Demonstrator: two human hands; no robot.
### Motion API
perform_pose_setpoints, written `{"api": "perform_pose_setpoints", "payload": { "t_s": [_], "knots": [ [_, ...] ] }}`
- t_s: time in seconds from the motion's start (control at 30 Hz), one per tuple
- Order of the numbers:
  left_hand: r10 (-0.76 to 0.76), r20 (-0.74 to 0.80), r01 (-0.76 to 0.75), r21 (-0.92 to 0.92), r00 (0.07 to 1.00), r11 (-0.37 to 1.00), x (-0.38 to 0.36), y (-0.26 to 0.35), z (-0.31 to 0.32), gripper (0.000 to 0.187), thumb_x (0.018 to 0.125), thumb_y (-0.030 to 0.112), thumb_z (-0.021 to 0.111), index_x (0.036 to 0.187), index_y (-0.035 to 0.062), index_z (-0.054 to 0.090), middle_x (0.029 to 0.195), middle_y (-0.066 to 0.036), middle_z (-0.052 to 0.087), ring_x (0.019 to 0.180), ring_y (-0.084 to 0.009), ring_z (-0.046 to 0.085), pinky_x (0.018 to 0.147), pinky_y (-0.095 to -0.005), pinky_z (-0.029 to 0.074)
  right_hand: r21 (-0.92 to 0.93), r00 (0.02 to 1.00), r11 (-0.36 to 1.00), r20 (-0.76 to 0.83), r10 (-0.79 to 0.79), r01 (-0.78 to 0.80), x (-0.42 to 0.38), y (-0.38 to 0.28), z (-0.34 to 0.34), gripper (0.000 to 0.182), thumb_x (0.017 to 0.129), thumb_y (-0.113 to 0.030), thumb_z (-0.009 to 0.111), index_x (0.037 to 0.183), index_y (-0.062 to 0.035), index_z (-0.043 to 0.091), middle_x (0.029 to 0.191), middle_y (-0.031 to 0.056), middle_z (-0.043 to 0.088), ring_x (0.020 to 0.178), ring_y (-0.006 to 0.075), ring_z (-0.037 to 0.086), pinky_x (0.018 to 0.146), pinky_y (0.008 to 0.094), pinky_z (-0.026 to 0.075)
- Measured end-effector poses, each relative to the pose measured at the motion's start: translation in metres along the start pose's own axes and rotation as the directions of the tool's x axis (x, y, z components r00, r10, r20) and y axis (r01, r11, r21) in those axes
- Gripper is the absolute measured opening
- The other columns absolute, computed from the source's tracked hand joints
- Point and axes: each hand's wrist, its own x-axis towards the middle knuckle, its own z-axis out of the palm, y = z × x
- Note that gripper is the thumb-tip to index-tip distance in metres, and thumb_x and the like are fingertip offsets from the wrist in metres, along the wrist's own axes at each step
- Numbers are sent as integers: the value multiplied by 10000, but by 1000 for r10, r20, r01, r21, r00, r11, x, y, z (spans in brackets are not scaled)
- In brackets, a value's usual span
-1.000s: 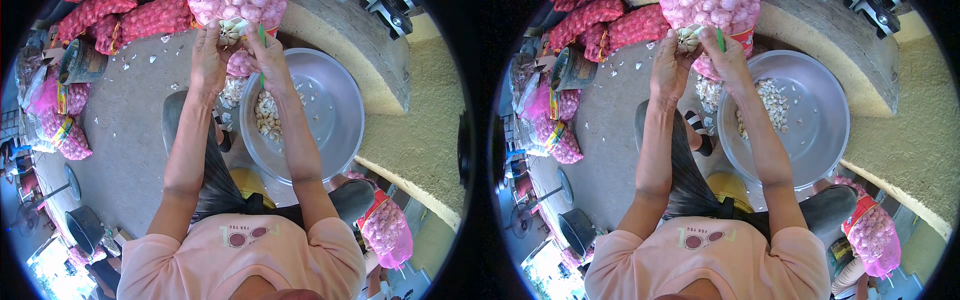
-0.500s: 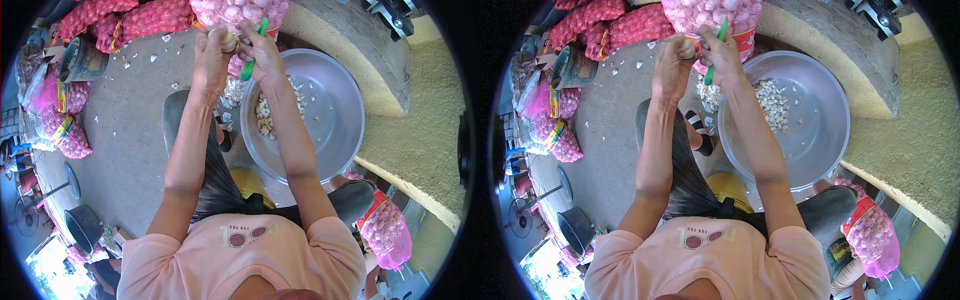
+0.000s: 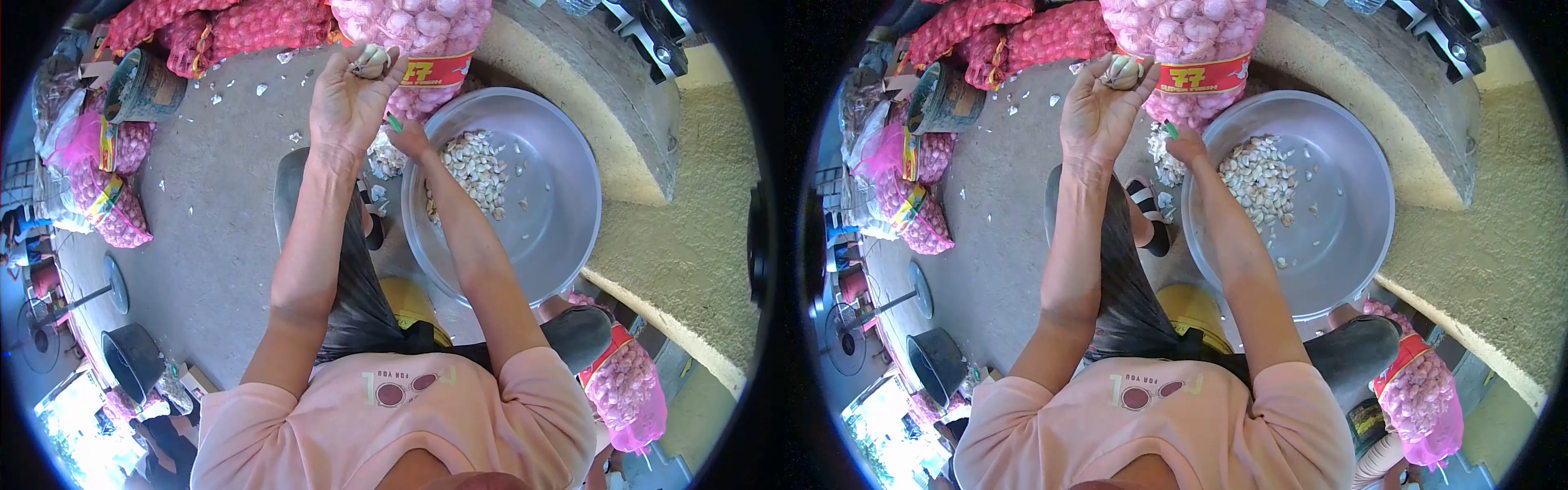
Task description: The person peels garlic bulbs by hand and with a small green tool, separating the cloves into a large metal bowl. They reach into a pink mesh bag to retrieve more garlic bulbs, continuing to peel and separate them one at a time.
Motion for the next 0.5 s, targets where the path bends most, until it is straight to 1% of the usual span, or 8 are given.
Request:
{"api": "perform_pose_setpoints", "payload": {
  "t_s": [0.13,0.2,0.23,0.3,0.33,0.4,0.43,0.5],
  "knots": [
    [76,46,-83,153,996,985,4,-4,-9,200,922,107,537,1004,-73,512,1014,-193,554,1094,-348,516,1069,-530,358,-71,969,995,232,84,-69,-9,-40,-33,429,759,-327,610,1048,-9,608,994,203,651,923,299,630,803,395,473],
    [16,167,-27,64,986,998,13,0,-24,211,933,141,536,1003,-57,516,1005,-174,561,1065,-324,531,1071,-525,360,362,1000,932,11,-6,2,-10,-54,-38,488,825,-415,624,1091,-8,585,939,135,649,848,199,601,743,339,468],
    [-34,288,41,-19,957,999,16,1,-29,223,945,174,535,1002,-41,521,996,-155,568,1036,-299,546,1073,-520,361,361,1000,933,8,-6,2,-15,-68,-47,488,825,-415,624,1091,-8,585,939,135,649,848,199,601,743,339,468],
    [-1,145,-9,69,989,998,4,-3,-8,240,956,218,517,997,-18,525,972,-126,575,985,-259,553,1047,-495,392,673,945,669,-284,-161,316,-39,-112,-74,553,869,-501,590,1097,3,605,801,68,631,723,130,550,656,301,458],
    [46,4,-46,166,999,985,-1,-5,-1,260,968,262,499,992,4,530,948,-97,581,934,-219,561,1020,-469,424,673,946,669,-283,-159,314,-52,-132,-86,553,869,-501,590,1097,3,605,801,68,631,723,130,550,656,301,458],
    [71,9,-72,172,997,983,0,-4,-1,273,981,284,471,997,19,535,939,-84,587,904,-199,556,975,-437,447,485,757,588,-498,-423,647,-76,-168,-106,534,871,-446,629,1157,4,601,755,30,633,640,106,528,582,262,440],
    [93,14,-94,177,996,980,0,-4,-2,289,993,306,444,1001,33,540,930,-72,592,874,-180,552,931,-405,469,485,757,589,-499,-421,647,-83,-180,-114,534,871,-446,629,1157,4,601,755,30,633,640,106,528,582,262,440],
    [74,40,-81,245,996,966,3,-1,-7,306,1001,319,421,1015,38,543,933,-64,598,878,-173,554,901,-386,471,223,780,767,-371,-504,602,-91,-194,-122,467,873,-330,665,1203,-9,590,790,24,655,646,73,551,578,215,439]
  ]
}}
